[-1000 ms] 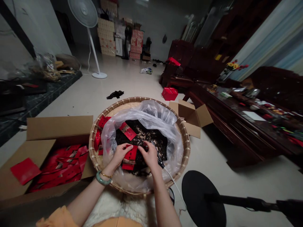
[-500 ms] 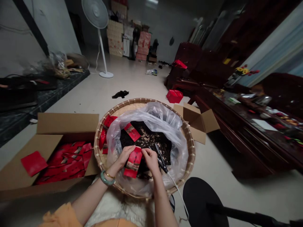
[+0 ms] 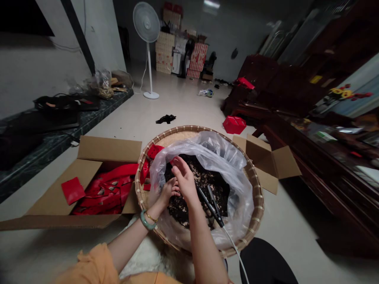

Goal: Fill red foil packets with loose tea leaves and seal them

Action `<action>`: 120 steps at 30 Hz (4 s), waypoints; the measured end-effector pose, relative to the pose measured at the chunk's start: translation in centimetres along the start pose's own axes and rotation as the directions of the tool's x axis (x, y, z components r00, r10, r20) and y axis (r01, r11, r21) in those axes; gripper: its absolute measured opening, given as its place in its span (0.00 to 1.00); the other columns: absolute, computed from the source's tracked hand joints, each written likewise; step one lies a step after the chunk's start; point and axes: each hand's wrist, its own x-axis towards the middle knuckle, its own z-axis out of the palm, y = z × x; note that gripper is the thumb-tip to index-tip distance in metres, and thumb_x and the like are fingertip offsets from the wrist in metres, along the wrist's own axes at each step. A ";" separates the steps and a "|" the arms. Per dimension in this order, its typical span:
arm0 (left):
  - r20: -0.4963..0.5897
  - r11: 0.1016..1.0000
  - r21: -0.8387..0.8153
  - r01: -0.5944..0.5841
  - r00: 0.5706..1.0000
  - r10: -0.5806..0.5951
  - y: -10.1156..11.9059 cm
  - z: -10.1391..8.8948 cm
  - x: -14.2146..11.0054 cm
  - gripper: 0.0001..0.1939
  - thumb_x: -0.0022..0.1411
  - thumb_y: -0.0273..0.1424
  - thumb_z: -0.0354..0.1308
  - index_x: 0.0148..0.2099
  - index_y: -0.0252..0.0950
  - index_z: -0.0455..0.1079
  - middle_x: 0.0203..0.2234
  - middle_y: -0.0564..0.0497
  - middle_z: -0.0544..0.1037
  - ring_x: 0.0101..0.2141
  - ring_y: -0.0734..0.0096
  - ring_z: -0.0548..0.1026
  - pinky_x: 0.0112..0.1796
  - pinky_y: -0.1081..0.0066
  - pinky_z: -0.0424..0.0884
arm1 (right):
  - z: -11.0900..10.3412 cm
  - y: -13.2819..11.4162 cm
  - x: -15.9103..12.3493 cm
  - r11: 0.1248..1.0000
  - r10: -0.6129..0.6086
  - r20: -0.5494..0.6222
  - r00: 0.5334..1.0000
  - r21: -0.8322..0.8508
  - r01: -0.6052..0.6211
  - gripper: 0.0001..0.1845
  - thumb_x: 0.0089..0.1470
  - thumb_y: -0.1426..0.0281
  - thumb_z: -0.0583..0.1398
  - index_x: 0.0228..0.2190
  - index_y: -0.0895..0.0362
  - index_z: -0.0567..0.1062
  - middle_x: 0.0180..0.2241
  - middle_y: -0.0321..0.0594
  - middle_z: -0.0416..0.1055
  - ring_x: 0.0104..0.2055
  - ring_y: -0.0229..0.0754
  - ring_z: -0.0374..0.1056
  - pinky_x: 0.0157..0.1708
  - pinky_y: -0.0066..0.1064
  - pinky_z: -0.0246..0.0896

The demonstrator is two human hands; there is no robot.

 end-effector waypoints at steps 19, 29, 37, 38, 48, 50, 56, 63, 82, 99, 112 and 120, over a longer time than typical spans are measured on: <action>-0.223 0.976 0.113 -0.185 0.953 0.206 -1.1 -0.3 1.2 0.25 0.52 0.37 0.56 0.52 0.32 0.60 0.41 0.41 0.71 0.31 0.72 0.74 0.23 0.77 0.71 | -7.3 10.4 2.8 0.391 -0.125 -0.162 0.979 -0.915 -0.102 0.24 0.49 0.61 0.60 0.46 0.58 0.71 0.43 0.48 0.71 0.45 0.49 0.63 0.45 0.38 0.54; -0.346 0.939 0.238 -0.249 0.881 0.321 -0.9 -0.6 1.2 0.28 0.53 0.35 0.55 0.55 0.36 0.55 0.48 0.40 0.66 0.33 0.73 0.73 0.23 0.79 0.70 | -7.3 10.5 2.2 0.483 -0.112 -0.078 0.991 -0.876 -0.014 0.10 0.52 0.69 0.56 0.36 0.56 0.75 0.35 0.41 0.73 0.41 0.44 0.65 0.43 0.34 0.55; -0.316 0.932 0.275 -0.236 0.894 0.319 -1.2 -0.7 1.3 0.24 0.57 0.35 0.52 0.55 0.36 0.56 0.47 0.41 0.67 0.32 0.73 0.73 0.22 0.79 0.69 | -4.6 10.8 2.7 0.381 -0.058 -0.110 0.992 -0.921 -0.080 0.27 0.48 0.66 0.61 0.51 0.57 0.68 0.39 0.47 0.73 0.44 0.51 0.62 0.45 0.40 0.53; -0.320 0.926 0.299 -0.233 0.889 0.327 -1.2 -0.8 1.3 0.24 0.57 0.35 0.52 0.56 0.36 0.55 0.48 0.40 0.67 0.33 0.73 0.73 0.23 0.78 0.70 | -4.5 10.7 2.7 0.389 -0.048 -0.111 0.993 -0.917 -0.084 0.21 0.49 0.67 0.60 0.47 0.55 0.71 0.37 0.45 0.74 0.43 0.50 0.63 0.44 0.39 0.53; -0.123 0.496 0.758 -0.423 0.655 0.746 0.6 0.1 -0.8 0.36 0.52 0.34 0.61 0.62 0.34 0.54 0.55 0.36 0.63 0.55 0.52 0.61 0.52 0.54 0.61 | -10.3 3.8 -2.7 0.335 0.088 0.165 0.982 -0.934 0.127 0.13 0.52 0.77 0.54 0.33 0.52 0.76 0.32 0.40 0.73 0.36 0.43 0.67 0.37 0.29 0.57; 0.068 0.418 0.760 -0.498 0.700 0.710 0.7 0.4 -1.0 0.26 0.52 0.32 0.61 0.54 0.38 0.65 0.49 0.41 0.71 0.52 0.54 0.64 0.53 0.55 0.60 | -10.8 2.8 -3.6 0.334 0.080 0.173 0.982 -0.933 0.137 0.16 0.52 0.78 0.53 0.34 0.51 0.77 0.32 0.38 0.73 0.35 0.42 0.68 0.36 0.28 0.58; 0.096 0.643 0.643 -0.416 0.877 0.472 -0.5 0.3 -0.8 0.08 0.55 0.36 0.59 0.36 0.40 0.75 0.30 0.49 0.79 0.29 0.66 0.74 0.34 0.68 0.69 | -10.8 4.1 -3.5 0.486 -0.360 -0.094 0.928 -0.868 0.100 0.24 0.54 0.72 0.53 0.53 0.55 0.65 0.47 0.47 0.67 0.50 0.46 0.63 0.49 0.37 0.59; -0.012 0.757 0.556 -0.343 0.908 0.420 -0.4 0.3 -0.3 0.08 0.51 0.35 0.60 0.32 0.37 0.75 0.27 0.51 0.79 0.27 0.68 0.74 0.32 0.71 0.68 | -10.0 6.8 -4.0 0.498 -0.400 -0.142 0.905 -0.863 0.085 0.26 0.57 0.71 0.49 0.58 0.57 0.58 0.52 0.49 0.64 0.54 0.46 0.61 0.53 0.41 0.58; -0.030 0.888 0.340 -0.309 0.941 0.338 0.3 0.6 -0.2 0.13 0.50 0.39 0.61 0.34 0.34 0.75 0.25 0.50 0.78 0.25 0.71 0.74 0.28 0.73 0.72 | -10.0 4.2 -6.1 0.491 -0.562 -0.095 0.821 -0.837 0.239 0.06 0.52 0.72 0.57 0.24 0.56 0.68 0.30 0.40 0.66 0.34 0.41 0.63 0.35 0.32 0.60; 0.189 0.992 0.085 -0.089 0.979 0.072 1.2 0.8 -0.7 0.25 0.55 0.49 0.55 0.42 0.31 0.74 0.35 0.44 0.79 0.36 0.61 0.77 0.34 0.65 0.75 | -10.0 3.7 -6.2 0.946 0.134 0.058 0.989 -0.305 -0.110 0.23 0.52 0.53 0.56 0.43 0.55 0.76 0.39 0.38 0.76 0.44 0.46 0.69 0.50 0.42 0.57; 0.530 0.008 0.783 -0.622 0.673 0.515 3.0 2.0 -2.1 0.37 0.50 0.33 0.63 0.61 0.39 0.56 0.59 0.43 0.61 0.57 0.49 0.56 0.53 0.50 0.59 | -10.9 4.9 -4.7 0.947 0.277 0.047 0.960 -0.181 -0.265 0.33 0.53 0.45 0.50 0.47 0.55 0.73 0.47 0.42 0.72 0.53 0.47 0.63 0.58 0.43 0.47; 0.521 -0.042 0.806 -0.591 0.674 0.523 2.6 1.3 -0.7 0.33 0.48 0.20 0.59 0.58 0.39 0.60 0.52 0.45 0.70 0.50 0.54 0.66 0.48 0.54 0.65 | -8.2 3.9 -2.7 0.979 0.205 0.149 0.967 -0.033 -0.202 0.32 0.54 0.45 0.49 0.44 0.57 0.74 0.43 0.42 0.74 0.49 0.43 0.66 0.56 0.41 0.51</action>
